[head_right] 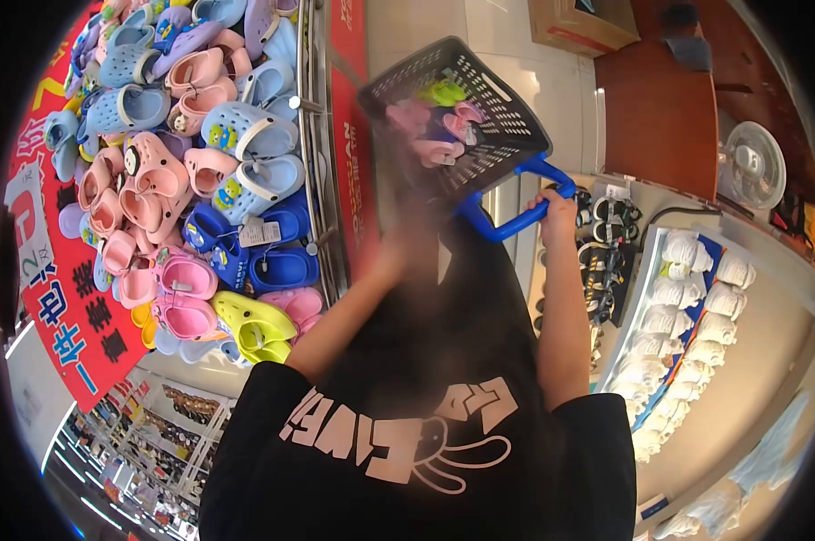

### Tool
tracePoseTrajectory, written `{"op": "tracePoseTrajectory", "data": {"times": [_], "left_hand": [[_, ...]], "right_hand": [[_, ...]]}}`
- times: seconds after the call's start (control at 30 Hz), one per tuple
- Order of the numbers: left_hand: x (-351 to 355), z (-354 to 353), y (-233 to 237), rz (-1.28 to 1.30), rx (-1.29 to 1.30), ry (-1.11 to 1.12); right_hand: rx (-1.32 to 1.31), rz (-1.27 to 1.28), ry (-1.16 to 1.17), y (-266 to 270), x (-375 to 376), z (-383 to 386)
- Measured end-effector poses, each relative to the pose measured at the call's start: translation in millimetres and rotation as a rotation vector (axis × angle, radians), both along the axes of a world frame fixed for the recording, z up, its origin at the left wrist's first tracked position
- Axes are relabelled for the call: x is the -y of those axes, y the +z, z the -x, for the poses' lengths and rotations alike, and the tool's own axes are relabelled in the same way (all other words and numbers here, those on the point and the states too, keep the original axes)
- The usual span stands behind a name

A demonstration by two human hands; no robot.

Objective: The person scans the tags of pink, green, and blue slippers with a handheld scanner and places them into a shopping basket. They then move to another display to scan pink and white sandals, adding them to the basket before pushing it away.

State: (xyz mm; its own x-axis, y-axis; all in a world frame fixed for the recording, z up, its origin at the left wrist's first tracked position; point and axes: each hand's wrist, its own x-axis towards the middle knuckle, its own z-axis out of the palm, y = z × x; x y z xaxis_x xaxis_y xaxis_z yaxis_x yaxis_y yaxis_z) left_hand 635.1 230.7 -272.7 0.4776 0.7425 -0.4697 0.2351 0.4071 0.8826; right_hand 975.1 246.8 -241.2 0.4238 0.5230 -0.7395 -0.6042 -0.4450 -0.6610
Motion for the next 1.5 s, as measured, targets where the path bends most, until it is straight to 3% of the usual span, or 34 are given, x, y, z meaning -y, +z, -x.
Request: {"op": "tracePoseTrajectory", "data": {"times": [0.03, 0.1, 0.13, 0.2, 0.3, 0.37, 0.5, 0.67, 0.9, 0.97, 1.0, 1.03, 1.1, 1.17, 1.23, 1.27, 1.33, 1.43, 1.5], "left_hand": [[-4.4, 16.4, 12.7, -0.14, -0.011, 0.083], [-3.8, 48.8, -6.1, 0.187, -0.184, 0.221], [-11.8, 54.7, 10.8, 0.258, -0.125, 0.318], [-30.4, 55.5, 55.5, 0.31, -0.082, 0.494], [-27.2, 52.0, 62.6, 0.415, -0.18, 0.633], [-22.6, 38.5, 68.9, 0.48, -0.231, 0.641], [1.1, -4.0, 42.9, 0.478, -0.827, 0.234], [38.0, -64.3, 18.5, 0.571, -0.907, 0.178], [40.9, -106.0, 20.0, 0.611, -0.917, 0.296], [45.4, -118.9, 10.1, 0.546, -0.923, 0.261], [51.8, -125.6, 2.0, 0.472, -0.945, 0.212], [51.3, -132.7, -0.6, 0.482, -0.944, 0.204], [49.9, -147.4, -4.6, 0.422, -0.956, 0.202], [43.1, -153.9, -10.7, 0.436, -0.964, 0.192], [37.8, -155.2, -19.2, 0.391, -0.931, 0.247], [36.7, -155.8, -26.7, 0.401, -0.931, 0.251], [43.5, -160.7, -40.4, 0.365, -1.05, 0.168], [26.4, -159.2, -48.9, 0.566, -0.965, 0.147], [23.9, -162.2, -56.5, 0.492, -0.972, 0.164]], "right_hand": [[0.061, 0.011, 0.014, -1.9, -9.5, -9.2], [0.14, 0.083, 0.023, 4.1, -37.2, -24.5], [0.168, 0.077, 0.042, -0.3, -50.1, -38.5], [0.21, 0.084, 0.091, -2.0, -77.9, -59.0], [0.284, 0.111, 0.184, 2.8, -126.6, -87.0], [0.325, 0.119, 0.281, 9.4, -164.4, -104.4], [0.459, 0.1, 0.472, 7.6, -242.1, -139.4], [0.569, 0.032, 0.722, 7.7, -320.7, -154.1], [0.664, 0.037, 0.818, -11.4, -340.3, -173.9], [1.009, 0.076, 0.883, -12.7, -340.8, -174.2], [1.169, 0.213, 0.966, -5.9, -341.3, -165.5], [1.166, 0.225, 0.972, -6.2, -339.0, -161.9], [1.62, 0.181, 1.022, -4.3, -332.7, -156.1], [1.584, 0.337, 1.045, 13.1, -329.5, -132.2], [1.919, 0.147, 1.094, 7.0, -324.8, -125.7], [1.917, 0.143, 1.106, 6.5, -321.1, -119.2], [2.17, -0.292, 1.104, 9.4, -307.4, -92.8], [1.65, -0.56, 1.255, -8.3, -275.3, -22.0], [1.105, -0.421, 1.558, -58.2, -255.3, 11.4]]}}
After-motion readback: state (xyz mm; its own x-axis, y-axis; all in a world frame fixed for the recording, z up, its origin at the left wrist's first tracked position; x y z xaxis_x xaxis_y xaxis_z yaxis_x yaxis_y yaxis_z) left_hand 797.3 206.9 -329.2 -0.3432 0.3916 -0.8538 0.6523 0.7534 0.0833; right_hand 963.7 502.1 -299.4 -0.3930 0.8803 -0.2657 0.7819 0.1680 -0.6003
